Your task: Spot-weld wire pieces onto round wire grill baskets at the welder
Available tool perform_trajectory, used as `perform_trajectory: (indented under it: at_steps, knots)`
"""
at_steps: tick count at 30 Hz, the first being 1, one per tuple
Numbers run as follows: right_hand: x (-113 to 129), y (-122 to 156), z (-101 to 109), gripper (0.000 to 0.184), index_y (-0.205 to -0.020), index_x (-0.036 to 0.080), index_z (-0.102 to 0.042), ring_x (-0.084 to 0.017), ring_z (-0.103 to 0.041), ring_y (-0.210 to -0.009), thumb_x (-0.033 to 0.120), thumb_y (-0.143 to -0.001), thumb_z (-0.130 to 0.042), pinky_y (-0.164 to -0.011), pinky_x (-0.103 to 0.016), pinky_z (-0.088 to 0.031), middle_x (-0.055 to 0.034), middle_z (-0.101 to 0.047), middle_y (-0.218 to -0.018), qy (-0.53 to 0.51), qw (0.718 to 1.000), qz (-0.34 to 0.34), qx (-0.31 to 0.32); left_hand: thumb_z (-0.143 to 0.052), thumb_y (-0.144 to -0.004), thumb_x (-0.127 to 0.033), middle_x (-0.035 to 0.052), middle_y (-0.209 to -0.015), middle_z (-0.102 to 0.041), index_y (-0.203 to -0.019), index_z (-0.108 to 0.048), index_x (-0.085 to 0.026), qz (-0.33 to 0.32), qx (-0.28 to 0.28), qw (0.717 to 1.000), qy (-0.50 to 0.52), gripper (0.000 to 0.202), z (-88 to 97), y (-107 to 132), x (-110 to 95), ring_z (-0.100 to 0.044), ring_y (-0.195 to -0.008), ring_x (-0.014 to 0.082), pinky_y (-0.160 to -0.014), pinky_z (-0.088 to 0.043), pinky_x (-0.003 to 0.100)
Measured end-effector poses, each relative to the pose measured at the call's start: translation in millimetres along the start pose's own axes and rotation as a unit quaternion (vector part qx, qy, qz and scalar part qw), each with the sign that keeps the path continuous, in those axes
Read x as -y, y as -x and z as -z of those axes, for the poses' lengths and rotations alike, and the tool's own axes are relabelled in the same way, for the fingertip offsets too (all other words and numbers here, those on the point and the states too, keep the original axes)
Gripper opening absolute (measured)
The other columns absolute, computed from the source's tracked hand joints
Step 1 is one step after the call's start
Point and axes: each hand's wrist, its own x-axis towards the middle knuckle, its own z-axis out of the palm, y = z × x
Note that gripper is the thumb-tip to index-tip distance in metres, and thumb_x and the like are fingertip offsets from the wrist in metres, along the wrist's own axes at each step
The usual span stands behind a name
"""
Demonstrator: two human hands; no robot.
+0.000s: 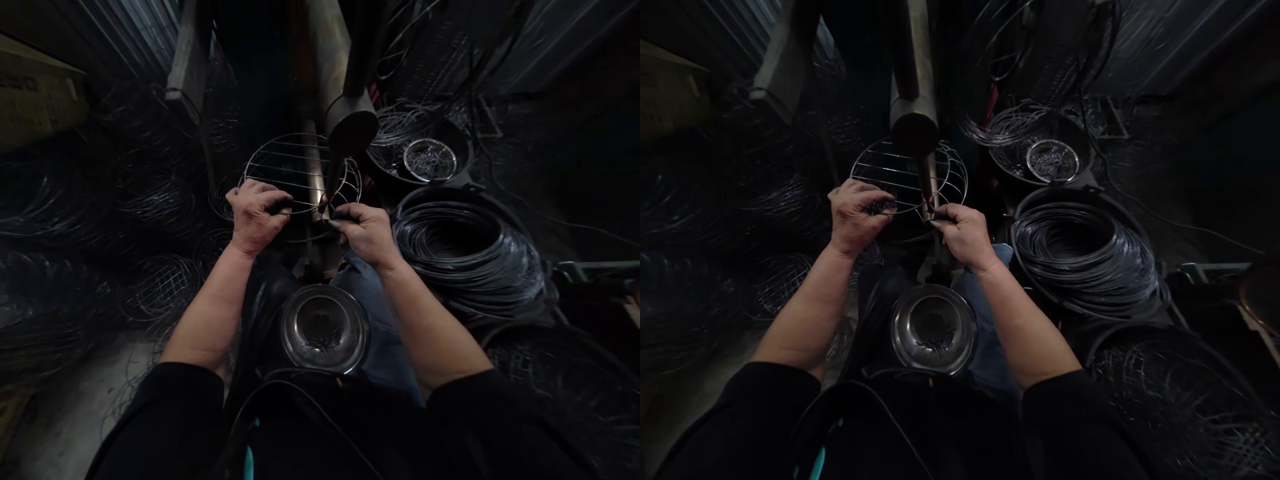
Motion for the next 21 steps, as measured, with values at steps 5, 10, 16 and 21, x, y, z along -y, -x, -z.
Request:
perform_trajectory:
  at_steps: [5,10,16,21]
  knots:
    - [-7,-4,-2,0.015,-0.075,0.016,-0.069,-0.008,-0.047,-0.046,0.030,-0.072,-0.066,-0.049,-0.023,-0.040,0.0048,-0.057,-0.056,-0.016,1.000,0.004,0.001,-0.071,-0.070,-0.026,0.0006,-0.089,-0.071,-0.081,-0.074,-0.029,0.003,0.001,1.000,0.004,0.011,-0.3,0,-3,-0.060,-0.094,0.0242,-0.097,-0.034,0.047]
    - [-6,11,2,0.019,-0.091,0.017,-0.071,-0.014,-0.060,-0.068,0.032,-0.081,-0.065,-0.068,-0.029,-0.051,-0.0031,-0.069,-0.081,0.074,0.994,0.063,-0.040,-0.076,-0.067,-0.036,0.0007,-0.092,-0.071,-0.085,-0.074,-0.028,-0.007,0.017,1.000,0.010,0.019,4.7,1,5,-0.057,-0.102,0.0256,-0.099,-0.035,0.048]
    - [-19,111,-37,0.020,-0.090,0.014,-0.073,-0.022,-0.068,-0.086,0.016,-0.085,-0.054,-0.077,-0.033,-0.054,-0.0117,-0.071,-0.092,0.356,0.917,0.039,0.174,-0.082,-0.053,-0.057,0.0048,-0.124,-0.059,-0.092,-0.076,-0.027,-0.033,0.062,0.995,0.072,0.049,15.6,-7,38,-0.049,-0.122,0.0295,-0.106,-0.036,0.046]
    - [-39,166,-72,0.018,-0.077,0.012,-0.075,-0.024,-0.071,-0.071,0.007,-0.074,-0.058,-0.056,-0.030,-0.052,-0.0161,-0.073,-0.089,0.448,0.785,-0.031,0.427,-0.078,-0.058,-0.058,0.0060,-0.125,-0.058,-0.094,-0.076,-0.026,-0.043,0.142,0.976,0.158,0.049,25.6,-18,52,-0.050,-0.124,0.0308,-0.109,-0.037,0.047]
